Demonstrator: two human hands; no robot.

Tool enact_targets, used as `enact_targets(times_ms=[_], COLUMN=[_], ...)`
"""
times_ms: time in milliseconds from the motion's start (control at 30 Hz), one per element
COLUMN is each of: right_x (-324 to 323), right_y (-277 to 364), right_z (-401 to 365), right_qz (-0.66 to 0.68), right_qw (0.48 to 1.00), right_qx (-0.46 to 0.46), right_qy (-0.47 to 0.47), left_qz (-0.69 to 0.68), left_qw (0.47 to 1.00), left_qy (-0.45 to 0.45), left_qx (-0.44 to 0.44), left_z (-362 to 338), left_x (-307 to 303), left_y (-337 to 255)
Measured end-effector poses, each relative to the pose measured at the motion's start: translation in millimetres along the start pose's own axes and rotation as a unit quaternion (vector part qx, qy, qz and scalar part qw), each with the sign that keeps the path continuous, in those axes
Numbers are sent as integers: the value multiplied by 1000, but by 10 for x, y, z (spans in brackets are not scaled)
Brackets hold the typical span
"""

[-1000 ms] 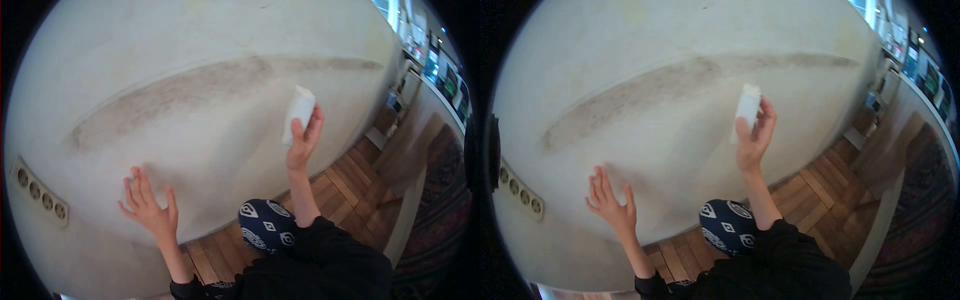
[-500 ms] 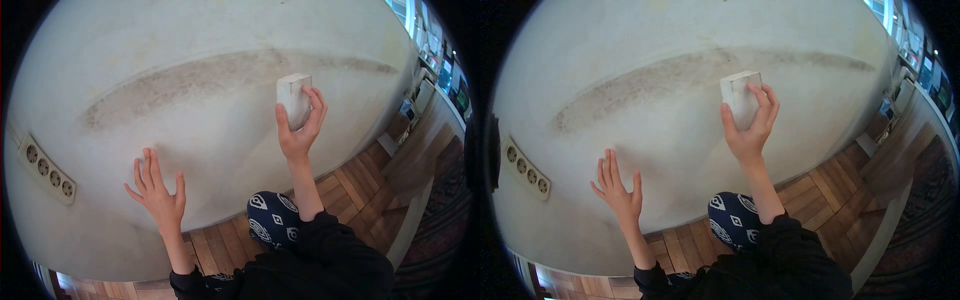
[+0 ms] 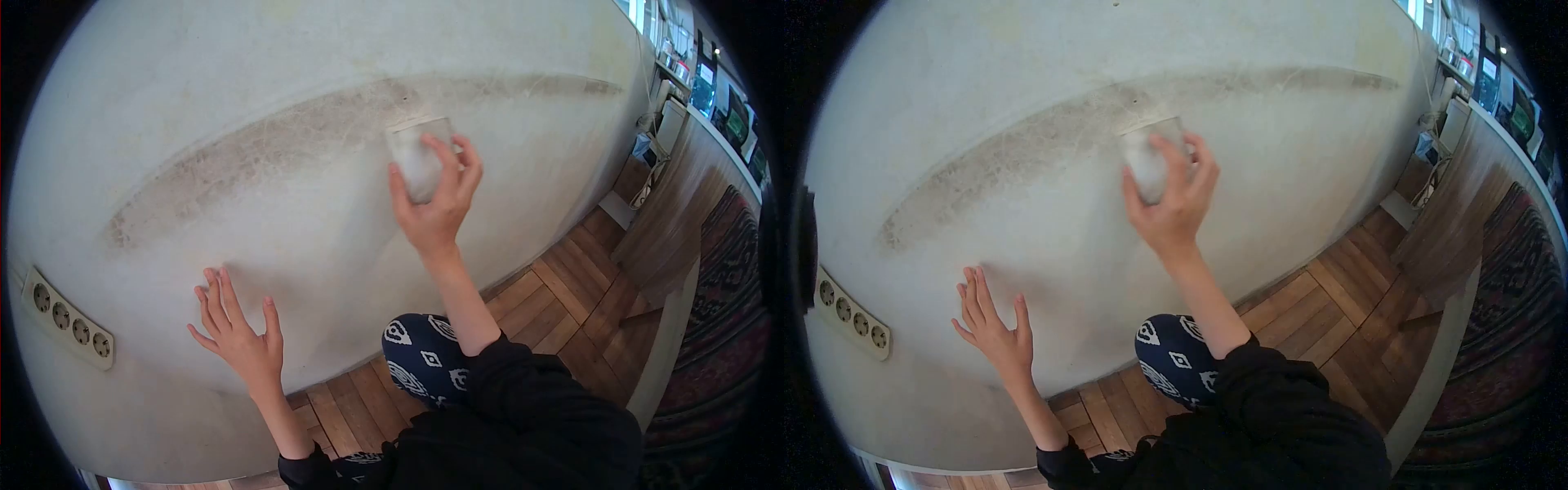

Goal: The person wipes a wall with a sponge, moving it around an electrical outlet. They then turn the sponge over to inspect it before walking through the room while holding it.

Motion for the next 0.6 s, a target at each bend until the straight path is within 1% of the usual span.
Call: enact_targets(times_ms=[100,200,300,333,433,533,600], right_x=[-100,-14,-48,-87,-63,12,-42], right_y=[-440,-197,-220,-393,-326,58,-340], right_z=[-8,-41,14,45,-13,-24,-23], right_qz=[-12,50,-26,-12,-17,-11,-7], right_qw=[995,997,999,999,998,998,999], right_qx=[76,53,-20,37,46,-52,26], right_qy=[-61,-8,7,-31,-49,22,-26], left_qz=[-7,-3,0,-7,-16,-14,-15], left_qw=[1000,1000,1000,1000,1000,1000,1000], left_qy=[8,-5,-3,-4,-2,-2,-4], left_qx=[-2,9,2,1,-1,1,-3], left_z=[-9,-13,-5,10,3,-2,14], left_x=[-20,23,29,26,11,22,3], left_y=[-24,-25,-22,0,48,45,61])
Point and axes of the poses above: each hand's wrist, its own z-axis towards the middle knuckle, its own x-axis out of the palm, y = z × x, the point moved 8 cm from there along z, towards the middle knuckle, and after that the axes turned 6 degrees about -x, right-handed, at the moved point
